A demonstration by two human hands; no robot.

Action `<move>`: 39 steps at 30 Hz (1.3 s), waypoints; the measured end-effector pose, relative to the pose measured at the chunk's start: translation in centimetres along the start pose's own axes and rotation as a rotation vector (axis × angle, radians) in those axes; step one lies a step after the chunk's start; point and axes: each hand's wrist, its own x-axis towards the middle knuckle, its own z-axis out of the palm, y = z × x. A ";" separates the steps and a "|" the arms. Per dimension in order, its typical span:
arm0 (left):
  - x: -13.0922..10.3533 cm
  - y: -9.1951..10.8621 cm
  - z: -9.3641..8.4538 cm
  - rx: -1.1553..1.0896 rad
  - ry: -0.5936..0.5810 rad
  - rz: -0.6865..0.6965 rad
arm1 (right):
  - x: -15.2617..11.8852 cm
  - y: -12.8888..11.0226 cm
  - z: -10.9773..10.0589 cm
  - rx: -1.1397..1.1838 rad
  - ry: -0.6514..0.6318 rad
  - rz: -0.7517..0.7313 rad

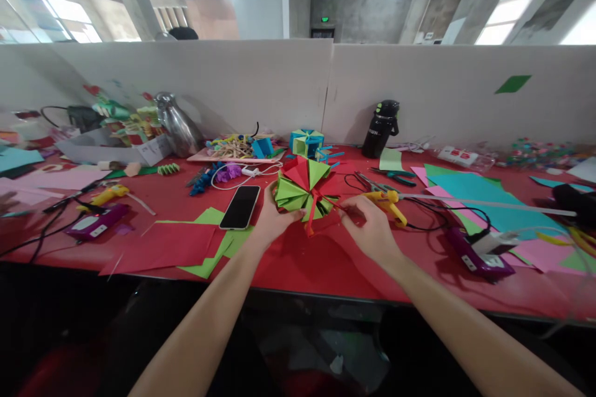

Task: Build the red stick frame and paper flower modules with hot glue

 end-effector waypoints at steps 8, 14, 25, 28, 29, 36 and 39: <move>0.2 0.0 -0.3 -0.075 -0.024 0.011 | 0.3 0.3 -0.3 -0.016 0.032 0.018; 0.2 -0.2 -0.1 -0.084 0.034 0.016 | -0.3 -0.3 0.3 0.062 -0.025 0.087; 0.2 0.1 0.1 -0.063 0.045 0.004 | 0.3 -0.3 -0.6 0.108 0.029 0.152; 0.2 0.1 0.1 -0.069 0.064 -0.003 | -0.2 -0.6 -0.2 0.120 -0.058 0.114; 0.2 0.1 0.1 -0.067 0.077 -0.006 | -0.2 -0.7 -0.1 0.120 -0.077 0.101; 0.5 -0.3 0.1 -0.075 0.075 0.011 | 0.6 0.1 -0.8 0.109 0.090 0.124; 0.5 -0.1 0.1 -0.072 0.099 -0.005 | 0.4 0.0 -0.8 0.178 0.083 0.150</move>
